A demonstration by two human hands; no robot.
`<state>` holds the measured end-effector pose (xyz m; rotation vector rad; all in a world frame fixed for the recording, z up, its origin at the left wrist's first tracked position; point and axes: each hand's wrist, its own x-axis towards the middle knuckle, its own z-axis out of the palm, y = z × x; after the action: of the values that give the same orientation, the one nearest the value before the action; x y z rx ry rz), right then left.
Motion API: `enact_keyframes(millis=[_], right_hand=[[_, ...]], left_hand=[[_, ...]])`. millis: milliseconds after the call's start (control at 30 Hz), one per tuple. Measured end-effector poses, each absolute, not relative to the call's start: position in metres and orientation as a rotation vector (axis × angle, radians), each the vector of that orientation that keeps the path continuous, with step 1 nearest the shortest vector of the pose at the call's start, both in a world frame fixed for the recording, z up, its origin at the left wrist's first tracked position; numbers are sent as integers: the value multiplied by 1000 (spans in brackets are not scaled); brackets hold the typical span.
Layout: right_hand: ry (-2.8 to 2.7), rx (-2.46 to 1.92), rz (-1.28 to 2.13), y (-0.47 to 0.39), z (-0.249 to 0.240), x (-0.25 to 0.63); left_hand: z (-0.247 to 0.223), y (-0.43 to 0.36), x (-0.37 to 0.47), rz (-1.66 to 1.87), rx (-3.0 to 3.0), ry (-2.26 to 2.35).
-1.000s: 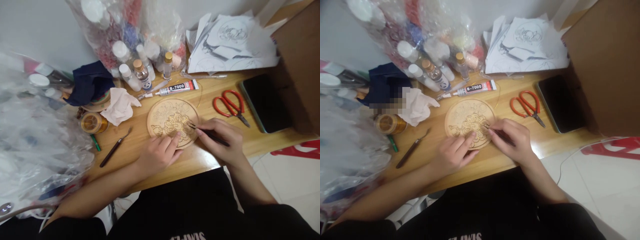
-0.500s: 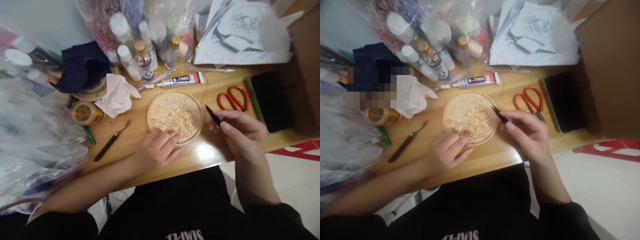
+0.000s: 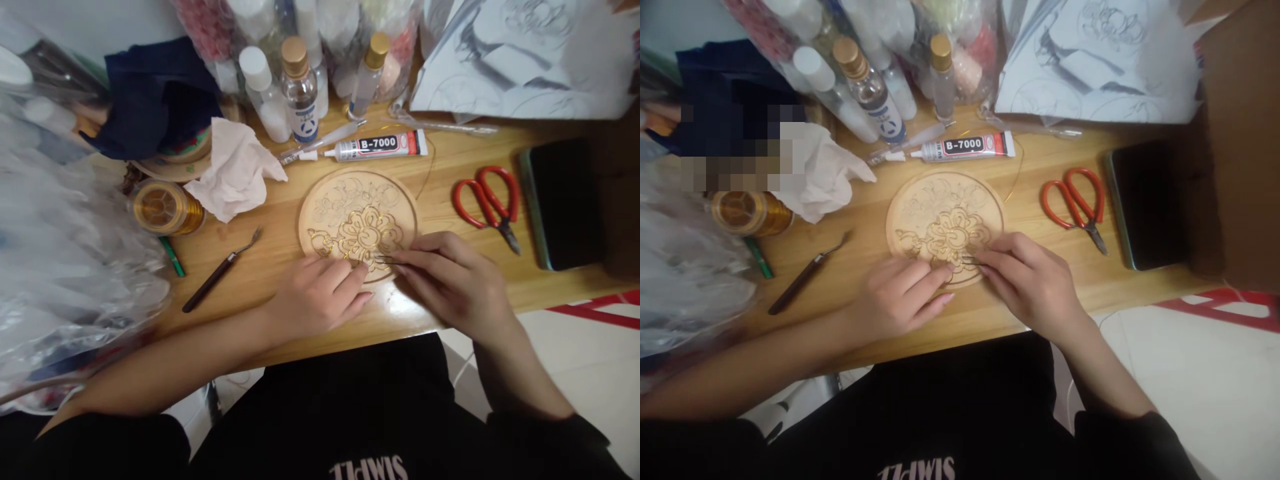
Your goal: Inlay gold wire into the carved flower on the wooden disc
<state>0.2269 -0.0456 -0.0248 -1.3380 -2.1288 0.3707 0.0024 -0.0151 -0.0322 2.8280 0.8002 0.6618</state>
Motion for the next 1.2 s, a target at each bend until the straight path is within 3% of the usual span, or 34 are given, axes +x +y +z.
enact_keyframes(millis=[1200], right_hand=[[-2112,-1365,295,-48,-33,223]], left_hand=[[-33,-14,4,634,2842,807]])
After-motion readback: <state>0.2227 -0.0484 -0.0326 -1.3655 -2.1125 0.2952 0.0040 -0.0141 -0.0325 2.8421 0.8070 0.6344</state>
